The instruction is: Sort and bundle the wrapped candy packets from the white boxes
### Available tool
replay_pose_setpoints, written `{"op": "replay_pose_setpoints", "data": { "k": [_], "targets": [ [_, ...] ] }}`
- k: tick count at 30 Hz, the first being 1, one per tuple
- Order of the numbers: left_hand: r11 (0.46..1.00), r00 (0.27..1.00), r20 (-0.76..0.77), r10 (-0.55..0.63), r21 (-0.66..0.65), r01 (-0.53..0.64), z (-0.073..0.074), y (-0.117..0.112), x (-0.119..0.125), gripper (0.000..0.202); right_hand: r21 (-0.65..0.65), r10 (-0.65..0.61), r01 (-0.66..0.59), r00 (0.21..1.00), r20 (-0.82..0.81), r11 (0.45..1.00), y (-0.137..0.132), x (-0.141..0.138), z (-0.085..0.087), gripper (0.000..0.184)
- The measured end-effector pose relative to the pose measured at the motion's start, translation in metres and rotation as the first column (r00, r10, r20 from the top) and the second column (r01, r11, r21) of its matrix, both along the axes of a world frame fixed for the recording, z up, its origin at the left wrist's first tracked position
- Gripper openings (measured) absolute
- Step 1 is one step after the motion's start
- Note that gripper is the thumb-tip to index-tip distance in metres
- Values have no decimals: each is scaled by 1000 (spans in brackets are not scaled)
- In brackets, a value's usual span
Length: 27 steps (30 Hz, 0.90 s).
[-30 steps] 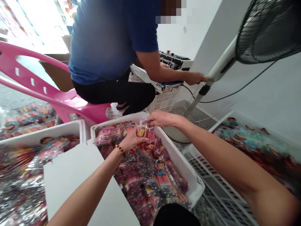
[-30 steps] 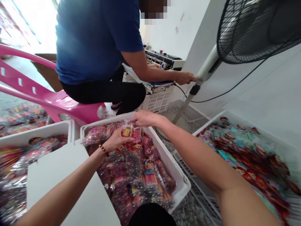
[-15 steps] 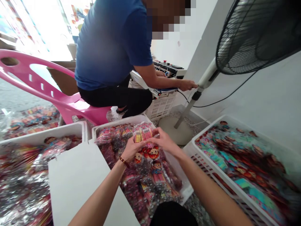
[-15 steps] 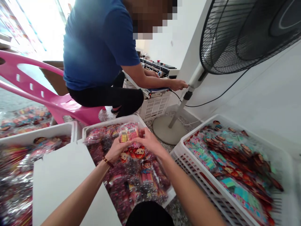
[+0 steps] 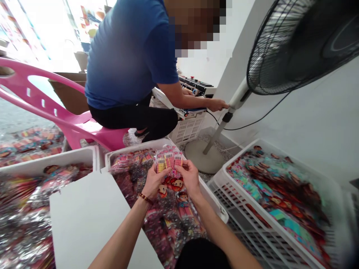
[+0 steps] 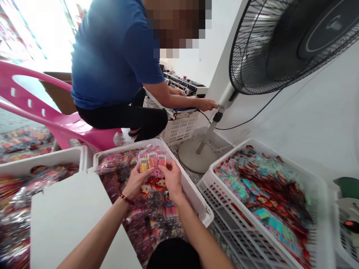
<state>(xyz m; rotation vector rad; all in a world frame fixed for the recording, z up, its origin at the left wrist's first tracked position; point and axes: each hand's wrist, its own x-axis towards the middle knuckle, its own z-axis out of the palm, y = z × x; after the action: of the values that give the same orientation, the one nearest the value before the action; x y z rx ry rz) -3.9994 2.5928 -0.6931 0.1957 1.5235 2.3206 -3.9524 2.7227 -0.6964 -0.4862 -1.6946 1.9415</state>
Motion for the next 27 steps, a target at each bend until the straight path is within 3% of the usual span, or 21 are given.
{"op": "replay_pose_setpoints", "data": {
  "k": [8, 15, 22, 27],
  "targets": [
    [999, 999, -44, 1, -44, -3, 1, 1, 1, 54, -92, 47, -50, 998, -44, 995, 1, 2, 5, 29],
    [999, 997, -83, -7, -37, 4, 8, 6, 6, 54, 13, 56, -56, 998, -40, 998, 4, 1, 4, 31],
    [997, 994, -91, -58, -53, 53, 4, 7, 12, 44, -127, -15, 5, 997, -77, 992, 3, 7, -3, 24],
    [999, 991, -128, -27, -50, 20, 1, 5, 10, 44, -175, 46, -69, 990, -137, 982, -4, 14, 5, 34]
  ]
}}
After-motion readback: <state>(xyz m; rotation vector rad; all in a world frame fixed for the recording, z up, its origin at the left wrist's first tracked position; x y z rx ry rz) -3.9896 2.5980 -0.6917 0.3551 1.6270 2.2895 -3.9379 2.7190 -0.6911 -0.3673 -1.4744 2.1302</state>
